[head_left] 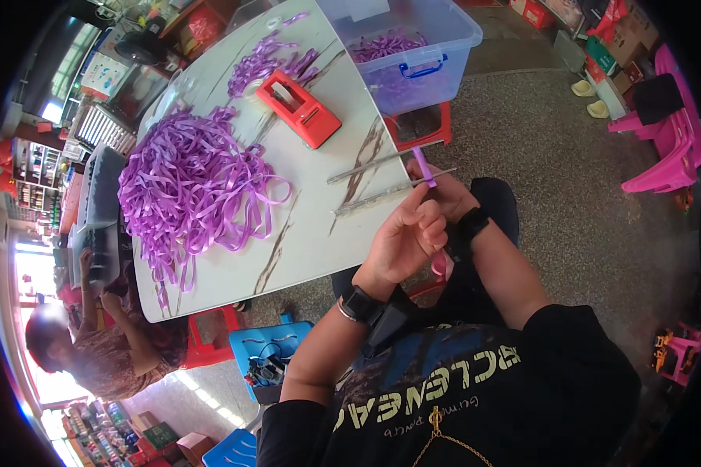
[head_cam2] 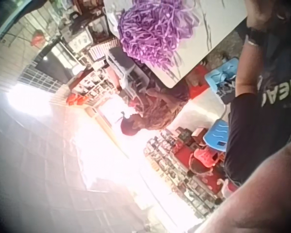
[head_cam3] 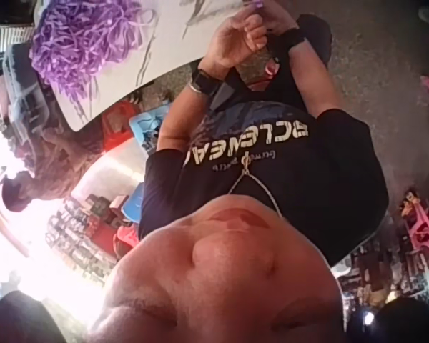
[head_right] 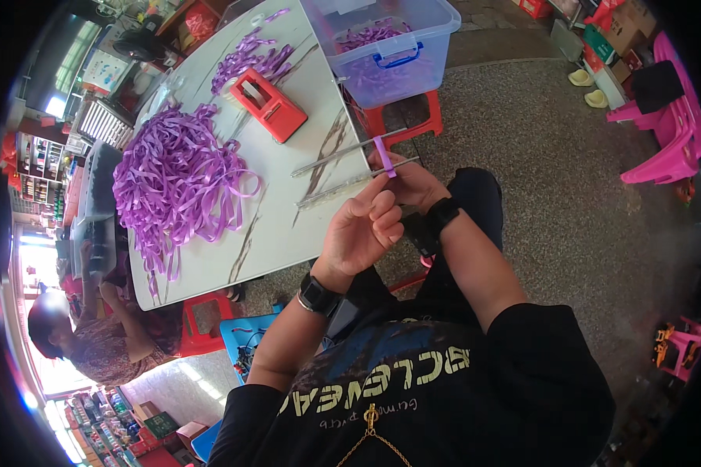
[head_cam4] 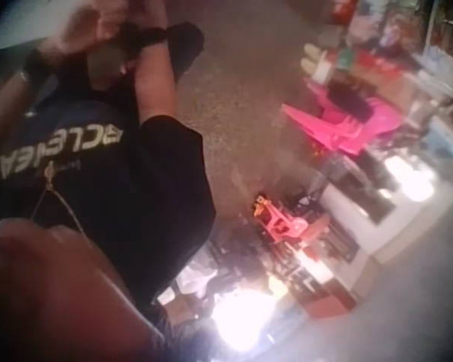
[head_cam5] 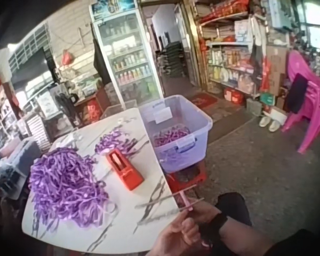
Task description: The recorder is crafting decorative flowers or items using purple ribbons, securing them with tape onto small sticks.
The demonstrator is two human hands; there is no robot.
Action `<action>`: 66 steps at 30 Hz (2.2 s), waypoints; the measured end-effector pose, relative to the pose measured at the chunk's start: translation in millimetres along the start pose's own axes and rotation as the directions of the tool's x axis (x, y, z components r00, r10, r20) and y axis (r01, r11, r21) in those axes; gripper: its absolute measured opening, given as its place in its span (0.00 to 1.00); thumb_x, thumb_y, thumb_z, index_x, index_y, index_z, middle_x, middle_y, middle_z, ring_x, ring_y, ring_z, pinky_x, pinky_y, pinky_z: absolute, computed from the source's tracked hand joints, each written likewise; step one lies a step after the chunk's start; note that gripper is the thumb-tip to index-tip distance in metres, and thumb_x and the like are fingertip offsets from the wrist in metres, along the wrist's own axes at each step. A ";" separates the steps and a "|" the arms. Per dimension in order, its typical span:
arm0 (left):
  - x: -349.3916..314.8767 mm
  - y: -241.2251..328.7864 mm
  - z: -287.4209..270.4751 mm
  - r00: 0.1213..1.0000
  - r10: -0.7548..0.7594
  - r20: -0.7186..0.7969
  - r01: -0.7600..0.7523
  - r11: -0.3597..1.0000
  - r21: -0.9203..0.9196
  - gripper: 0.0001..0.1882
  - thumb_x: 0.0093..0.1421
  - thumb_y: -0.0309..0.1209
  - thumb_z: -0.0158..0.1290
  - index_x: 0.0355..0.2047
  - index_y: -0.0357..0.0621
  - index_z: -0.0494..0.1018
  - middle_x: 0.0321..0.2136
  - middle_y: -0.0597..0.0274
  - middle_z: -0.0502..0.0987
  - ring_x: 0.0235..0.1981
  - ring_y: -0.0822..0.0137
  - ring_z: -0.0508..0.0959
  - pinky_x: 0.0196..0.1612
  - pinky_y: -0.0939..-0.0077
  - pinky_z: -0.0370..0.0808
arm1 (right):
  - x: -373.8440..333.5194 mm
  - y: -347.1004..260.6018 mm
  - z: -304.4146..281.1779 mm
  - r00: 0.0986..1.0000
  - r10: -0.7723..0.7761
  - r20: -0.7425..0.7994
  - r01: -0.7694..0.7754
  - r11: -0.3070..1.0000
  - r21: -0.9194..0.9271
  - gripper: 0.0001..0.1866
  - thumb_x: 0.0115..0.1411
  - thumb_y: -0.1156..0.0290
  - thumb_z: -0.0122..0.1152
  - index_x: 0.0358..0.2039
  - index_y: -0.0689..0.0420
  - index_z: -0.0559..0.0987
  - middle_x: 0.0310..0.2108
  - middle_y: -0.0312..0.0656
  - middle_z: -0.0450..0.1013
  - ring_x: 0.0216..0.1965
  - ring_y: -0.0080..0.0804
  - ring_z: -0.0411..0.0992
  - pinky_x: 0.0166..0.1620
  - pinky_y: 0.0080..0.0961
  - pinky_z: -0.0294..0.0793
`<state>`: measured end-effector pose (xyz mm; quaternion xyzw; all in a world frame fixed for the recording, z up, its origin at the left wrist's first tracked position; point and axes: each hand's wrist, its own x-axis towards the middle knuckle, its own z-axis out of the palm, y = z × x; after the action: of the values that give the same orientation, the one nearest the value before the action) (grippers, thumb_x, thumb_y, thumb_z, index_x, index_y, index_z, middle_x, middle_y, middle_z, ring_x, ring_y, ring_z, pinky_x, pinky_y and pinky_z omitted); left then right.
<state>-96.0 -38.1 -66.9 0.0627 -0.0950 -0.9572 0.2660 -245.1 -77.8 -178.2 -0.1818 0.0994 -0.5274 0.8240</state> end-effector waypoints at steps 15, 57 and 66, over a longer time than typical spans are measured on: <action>-128.3 68.4 121.3 0.708 0.550 0.443 -0.391 -0.217 0.894 0.20 0.50 0.28 0.48 0.44 0.33 0.64 0.22 0.66 0.63 0.26 0.72 0.64 0.30 0.77 0.63 | -5.2 -67.4 60.2 0.885 0.307 -0.349 -0.406 0.877 -0.259 0.20 0.62 0.54 0.43 0.41 0.59 0.72 0.26 0.32 0.70 0.33 0.23 0.67 0.35 0.21 0.66; -154.2 125.2 153.1 0.138 0.811 0.569 -0.338 -0.502 0.796 0.17 0.56 0.21 0.44 0.46 0.31 0.67 0.20 0.69 0.69 0.20 0.81 0.67 0.24 0.90 0.62 | 123.1 18.9 163.6 0.809 0.491 0.323 0.577 -0.560 -0.594 0.17 0.54 0.63 0.54 0.41 0.60 0.73 0.41 0.49 0.69 0.46 0.42 0.66 0.46 0.33 0.67; -149.4 134.6 29.6 0.652 0.712 0.260 0.240 -0.519 0.821 0.14 0.44 0.25 0.60 0.33 0.40 0.73 0.23 0.60 0.72 0.23 0.68 0.72 0.28 0.76 0.70 | 37.7 4.6 199.7 0.906 0.260 0.335 0.418 -0.419 -0.806 0.13 0.51 0.69 0.56 0.37 0.62 0.76 0.37 0.47 0.72 0.44 0.42 0.69 0.48 0.32 0.66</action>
<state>93.0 -69.0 1.3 0.4924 -0.7625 -0.2027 0.3675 -154.3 -71.3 3.5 -0.8963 0.3112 -0.2086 0.2374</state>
